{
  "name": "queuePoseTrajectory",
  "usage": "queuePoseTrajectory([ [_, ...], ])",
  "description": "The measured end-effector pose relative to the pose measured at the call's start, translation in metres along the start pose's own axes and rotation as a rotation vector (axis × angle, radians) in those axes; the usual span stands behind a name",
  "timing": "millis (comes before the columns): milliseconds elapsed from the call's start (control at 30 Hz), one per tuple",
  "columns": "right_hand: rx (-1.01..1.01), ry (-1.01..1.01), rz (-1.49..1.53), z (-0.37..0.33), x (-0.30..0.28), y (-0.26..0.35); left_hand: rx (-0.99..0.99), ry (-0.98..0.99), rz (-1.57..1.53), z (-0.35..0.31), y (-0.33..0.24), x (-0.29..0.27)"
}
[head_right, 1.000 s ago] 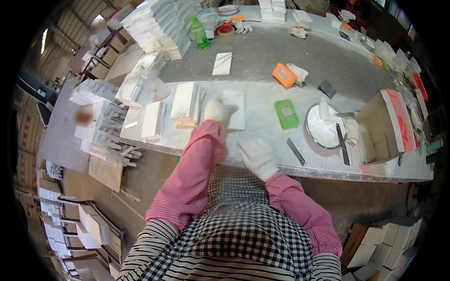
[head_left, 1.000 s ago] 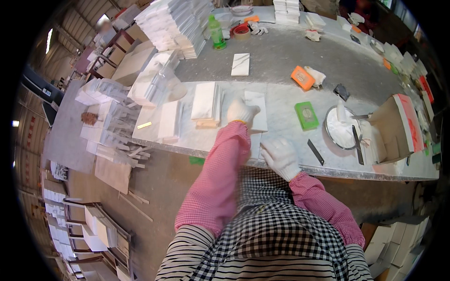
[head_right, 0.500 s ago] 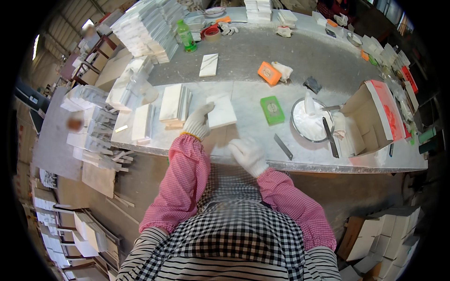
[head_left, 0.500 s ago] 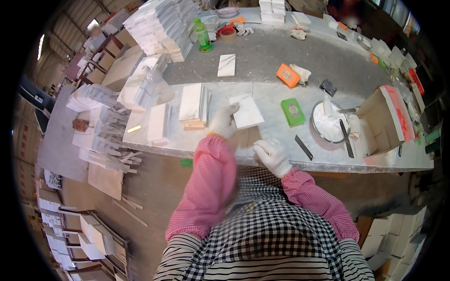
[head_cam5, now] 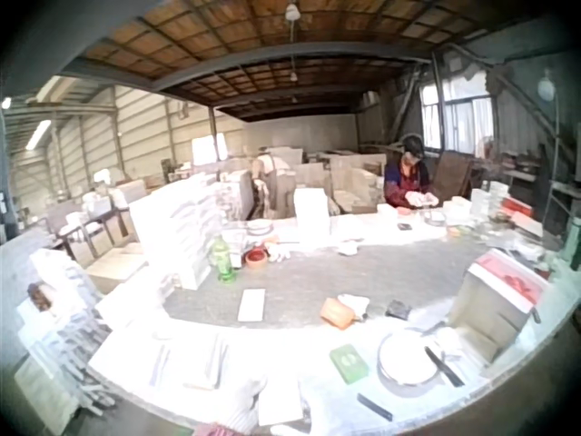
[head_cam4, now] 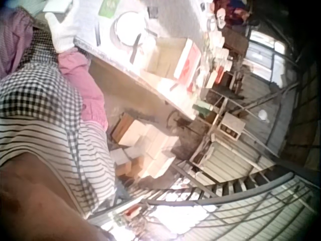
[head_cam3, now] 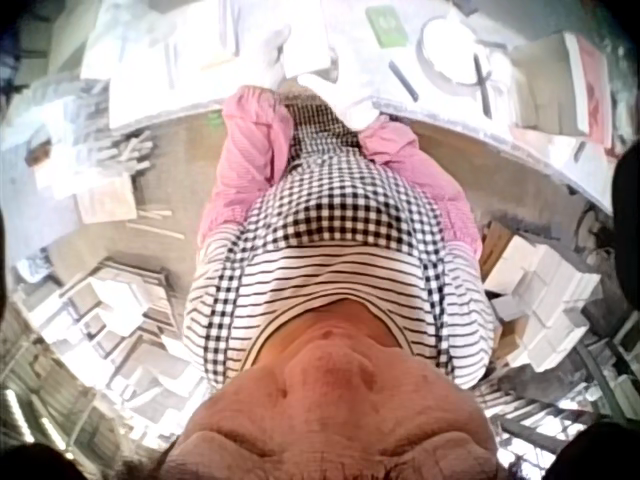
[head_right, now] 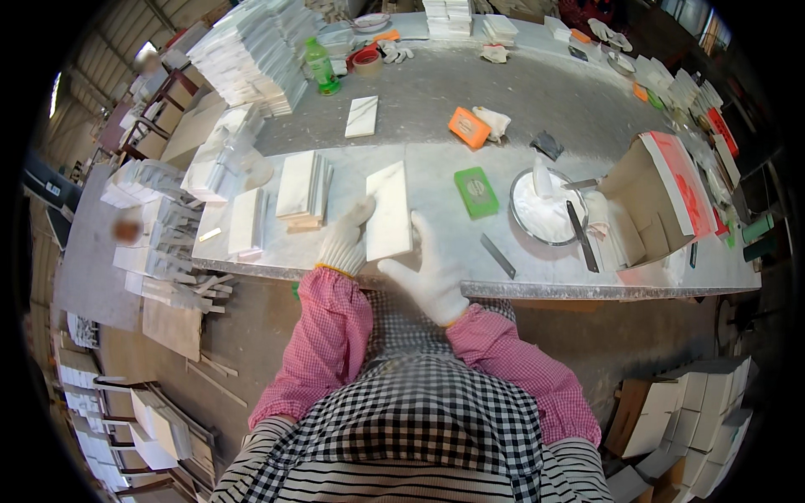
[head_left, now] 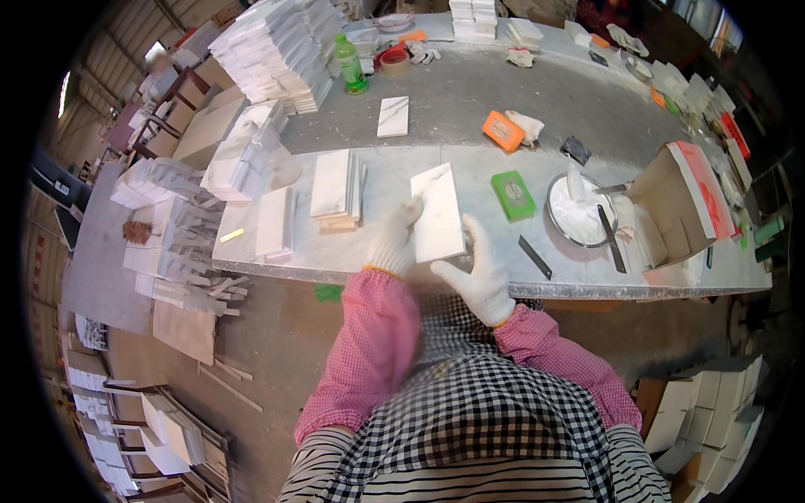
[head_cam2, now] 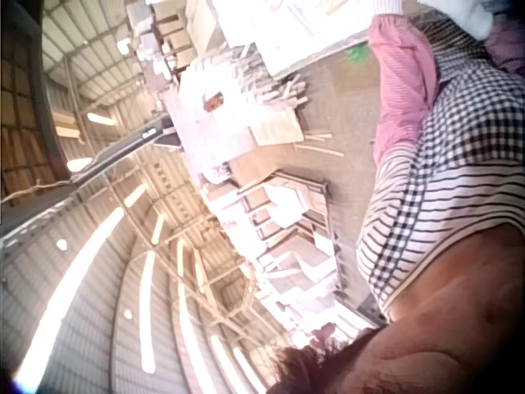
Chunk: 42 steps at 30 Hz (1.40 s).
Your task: The person repeatedly picks up small rectangular tiles, applies a white paste to one face using a metal spatula, and places the tiles on a metal worktable. The person also uses a green plastic scraper to wipe the table surface between tiles.
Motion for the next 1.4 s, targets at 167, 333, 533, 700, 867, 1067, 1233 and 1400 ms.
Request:
queuePoseTrajectory([
  [167, -0.027, -0.008, -0.079, -0.004, -0.001, 0.021, -0.037, 0.064, -0.092, -0.008, 0.007, 0.001],
  [333, -0.304, -0.135, -0.232, -0.008, -0.007, 0.034, -0.030, 0.109, -0.087, -0.016, 0.002, 0.011],
  [533, -0.335, -0.041, -0.157, -0.011, -0.009, 0.030, 0.087, 0.172, 0.025, -0.022, -0.014, 0.010],
  [700, -0.163, -0.015, 0.036, -0.011, -0.015, 0.014, 0.159, 0.130, 0.268, -0.026, -0.023, 0.004],
  [867, -0.023, -0.084, 0.076, -0.005, -0.019, -0.014, 0.224, 0.133, 0.549, -0.038, -0.028, 0.014],
  [1067, -0.032, -0.231, -0.063, 0.012, -0.045, -0.007, 0.351, 0.224, 0.770, -0.059, -0.038, 0.043],
  [1233, -0.067, -0.281, -0.025, 0.015, -0.063, 0.013, 0.414, 0.245, 0.979, -0.069, -0.045, 0.058],
  [1400, 0.099, -0.073, 0.081, 0.020, -0.062, 0.009, 0.414, 0.260, 1.066, -0.073, -0.041, 0.064],
])
Point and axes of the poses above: each hand's wrist, its own z-axis towards the middle knuckle, its own x-axis out of the palm, y = z × x, the point moved 8 cm from there along z, towards the middle knuckle, and after that the axes turned 7 degrees about x, right-handed, at the moved point
